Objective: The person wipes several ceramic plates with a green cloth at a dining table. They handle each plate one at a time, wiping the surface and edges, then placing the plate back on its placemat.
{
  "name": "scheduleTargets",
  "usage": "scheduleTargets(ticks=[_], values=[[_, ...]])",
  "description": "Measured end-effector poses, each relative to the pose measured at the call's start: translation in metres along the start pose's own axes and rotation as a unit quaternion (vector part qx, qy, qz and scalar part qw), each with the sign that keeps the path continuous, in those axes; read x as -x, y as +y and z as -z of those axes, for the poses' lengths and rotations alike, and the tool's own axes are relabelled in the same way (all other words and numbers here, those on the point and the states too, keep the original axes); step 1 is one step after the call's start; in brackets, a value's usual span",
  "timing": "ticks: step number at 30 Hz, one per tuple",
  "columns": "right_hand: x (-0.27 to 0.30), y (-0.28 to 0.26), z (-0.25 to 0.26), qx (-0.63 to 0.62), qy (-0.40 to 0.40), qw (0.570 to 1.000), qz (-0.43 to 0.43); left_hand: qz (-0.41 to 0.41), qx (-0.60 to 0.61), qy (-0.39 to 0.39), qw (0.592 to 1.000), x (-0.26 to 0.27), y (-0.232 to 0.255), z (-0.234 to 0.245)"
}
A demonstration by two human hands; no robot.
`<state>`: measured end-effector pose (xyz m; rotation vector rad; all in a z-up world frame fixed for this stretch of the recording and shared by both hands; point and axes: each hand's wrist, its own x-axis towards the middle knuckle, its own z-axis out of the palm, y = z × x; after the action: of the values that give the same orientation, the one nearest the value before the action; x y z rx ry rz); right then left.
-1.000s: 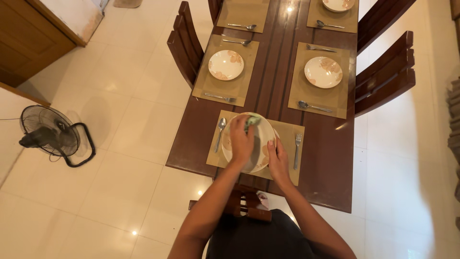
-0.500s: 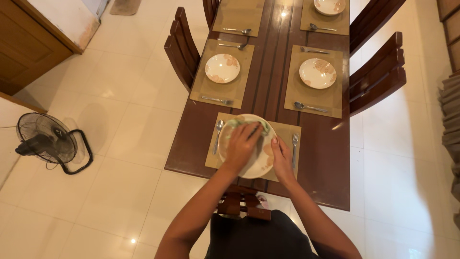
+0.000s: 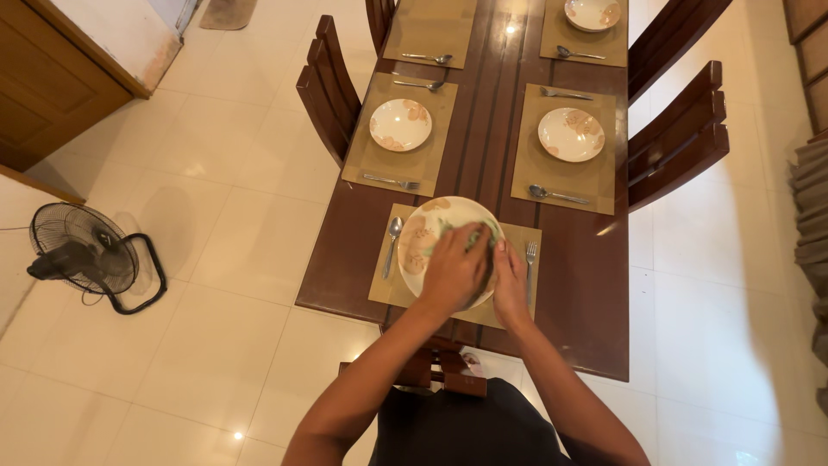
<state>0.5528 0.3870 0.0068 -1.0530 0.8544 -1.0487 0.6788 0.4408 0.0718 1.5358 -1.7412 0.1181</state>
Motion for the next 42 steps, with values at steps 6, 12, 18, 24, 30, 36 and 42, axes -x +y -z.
scheduleTargets(ticks=[6, 12, 18, 24, 30, 36, 42], values=[[-0.008, 0.001, 0.011, -0.045, 0.027, 0.998, -0.037, -0.042, -0.075, -0.037, 0.996, 0.007, 0.010, 0.014], [-0.004, 0.011, 0.007, -0.068, 0.019, 0.996, -0.054, 0.023, -0.147, -0.034, 0.988, 0.004, -0.010, 0.006], [-0.003, 0.012, 0.009, -0.082, 0.035, 0.993, -0.077, 0.130, -0.160, -0.001, 0.978, 0.008, -0.028, 0.001], [-0.004, 0.016, -0.002, -0.093, 0.038, 0.991, -0.086, 0.121, -0.139, 0.014, 0.983, 0.002, -0.008, -0.007], [-0.010, 0.006, 0.006, -0.136, 0.068, 0.984, -0.091, 0.023, -0.044, -0.092, 0.995, 0.013, 0.012, -0.002], [-0.013, -0.002, 0.016, -0.147, 0.071, 0.985, -0.056, -0.006, -0.072, -0.100, 0.992, 0.030, -0.003, 0.011], [-0.002, -0.007, 0.010, -0.140, 0.074, 0.982, -0.106, 0.062, -0.218, -0.041, 0.973, 0.029, -0.021, 0.006]])
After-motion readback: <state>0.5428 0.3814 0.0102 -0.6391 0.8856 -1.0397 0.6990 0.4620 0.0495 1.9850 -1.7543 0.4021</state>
